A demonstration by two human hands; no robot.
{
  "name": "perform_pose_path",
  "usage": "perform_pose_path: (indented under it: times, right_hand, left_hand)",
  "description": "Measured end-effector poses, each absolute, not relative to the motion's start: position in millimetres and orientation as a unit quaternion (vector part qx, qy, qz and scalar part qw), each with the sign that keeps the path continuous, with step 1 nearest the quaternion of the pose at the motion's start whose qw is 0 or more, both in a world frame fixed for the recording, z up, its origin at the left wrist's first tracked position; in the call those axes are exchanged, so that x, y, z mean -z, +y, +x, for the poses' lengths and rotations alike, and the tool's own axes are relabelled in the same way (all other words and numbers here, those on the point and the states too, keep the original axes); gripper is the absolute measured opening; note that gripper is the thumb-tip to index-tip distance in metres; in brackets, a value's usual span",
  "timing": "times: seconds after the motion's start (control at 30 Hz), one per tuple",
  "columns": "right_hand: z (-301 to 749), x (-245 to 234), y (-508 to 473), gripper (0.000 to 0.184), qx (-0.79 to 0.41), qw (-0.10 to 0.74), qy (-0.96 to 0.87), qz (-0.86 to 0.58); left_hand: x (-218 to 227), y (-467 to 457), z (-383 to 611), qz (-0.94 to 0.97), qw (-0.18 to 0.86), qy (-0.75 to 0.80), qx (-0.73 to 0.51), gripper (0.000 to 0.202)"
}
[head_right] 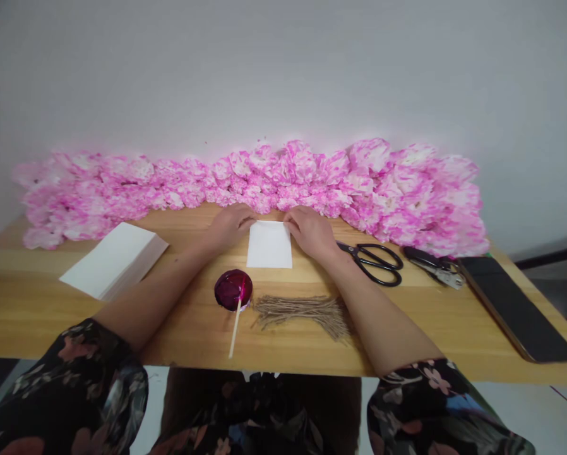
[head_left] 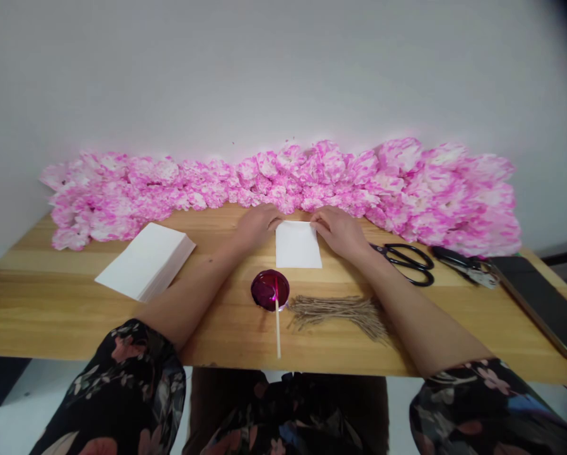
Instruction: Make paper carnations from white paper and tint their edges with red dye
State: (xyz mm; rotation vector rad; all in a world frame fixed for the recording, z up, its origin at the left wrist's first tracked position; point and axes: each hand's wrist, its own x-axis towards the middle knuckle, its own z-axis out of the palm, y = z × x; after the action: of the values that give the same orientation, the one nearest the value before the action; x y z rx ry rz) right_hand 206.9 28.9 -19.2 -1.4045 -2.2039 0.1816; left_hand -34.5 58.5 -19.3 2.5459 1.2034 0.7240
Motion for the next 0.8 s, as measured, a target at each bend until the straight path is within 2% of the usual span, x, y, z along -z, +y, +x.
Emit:
perform_pose_path:
  times: [0.2, 0.8]
  right_hand:
    - [203.0, 17.6, 27.3, 0.014, -0.010, 0.210, -0.817, -0.536]
    - [201.0, 16.8, 26.5, 0.019, -0.002, 0.189, -0.832, -0.521]
  left_hand:
    - [19.7, 56.6, -35.9, 0.889, 0.052, 0.406, -0.206, 0.021]
    - [24.4, 57.9, -34.6, 0.897, 0.038, 0.390, -0.204, 0.018]
